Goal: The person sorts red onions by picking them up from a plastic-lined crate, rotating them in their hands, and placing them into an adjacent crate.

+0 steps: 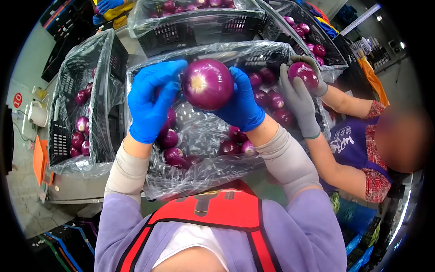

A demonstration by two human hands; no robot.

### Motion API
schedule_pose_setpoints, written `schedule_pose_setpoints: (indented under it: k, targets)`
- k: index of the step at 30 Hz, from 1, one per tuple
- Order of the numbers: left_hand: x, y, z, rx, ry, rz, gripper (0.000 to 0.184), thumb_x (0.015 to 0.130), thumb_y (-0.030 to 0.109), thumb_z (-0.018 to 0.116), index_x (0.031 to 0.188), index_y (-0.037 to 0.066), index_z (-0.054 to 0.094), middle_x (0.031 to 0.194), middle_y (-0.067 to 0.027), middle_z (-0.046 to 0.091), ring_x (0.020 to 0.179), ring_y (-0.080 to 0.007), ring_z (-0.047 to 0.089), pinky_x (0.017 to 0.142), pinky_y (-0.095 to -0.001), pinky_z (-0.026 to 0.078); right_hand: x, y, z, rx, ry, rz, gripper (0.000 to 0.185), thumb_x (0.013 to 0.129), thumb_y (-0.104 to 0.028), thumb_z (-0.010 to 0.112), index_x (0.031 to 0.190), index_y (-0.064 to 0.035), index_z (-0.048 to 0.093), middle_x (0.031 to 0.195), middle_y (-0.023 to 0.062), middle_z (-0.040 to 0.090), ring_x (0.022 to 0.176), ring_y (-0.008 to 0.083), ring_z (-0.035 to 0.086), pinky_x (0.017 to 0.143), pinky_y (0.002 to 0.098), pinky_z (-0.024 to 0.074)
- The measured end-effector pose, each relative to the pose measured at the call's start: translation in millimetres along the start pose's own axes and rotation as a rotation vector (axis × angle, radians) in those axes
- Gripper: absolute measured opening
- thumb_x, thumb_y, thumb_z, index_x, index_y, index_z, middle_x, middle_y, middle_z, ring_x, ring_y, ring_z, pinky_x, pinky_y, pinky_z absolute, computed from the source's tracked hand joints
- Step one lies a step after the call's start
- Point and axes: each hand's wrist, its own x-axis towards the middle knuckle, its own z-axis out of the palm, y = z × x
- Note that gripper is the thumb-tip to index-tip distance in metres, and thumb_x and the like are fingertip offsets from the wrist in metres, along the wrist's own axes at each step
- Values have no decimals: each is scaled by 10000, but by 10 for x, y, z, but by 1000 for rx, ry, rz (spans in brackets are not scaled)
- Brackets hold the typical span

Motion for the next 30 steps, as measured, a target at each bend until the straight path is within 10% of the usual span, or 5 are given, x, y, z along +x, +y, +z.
schedule_pose_setpoints:
  k: [14,30]
  targets:
    - [-23,43,53,63,-123,-107,250,736,-30,677,971,57,674,872,-90,626,766,-191,619,673,-284,513,60,19,-144,-196,31,-192,471,916,-397,442,1179,-21,545,1150,104,601,1074,213,576,984,371,425]
    - [-48,-192,42,-33,-12,-217,77,773,-35,608,783,42,602,806,-63,632,758,-174,559,745,-294,457,9,-5,-79,162,-118,70,756,834,-643,363,1344,-86,410,1301,151,495,1151,305,533,876,475,490]
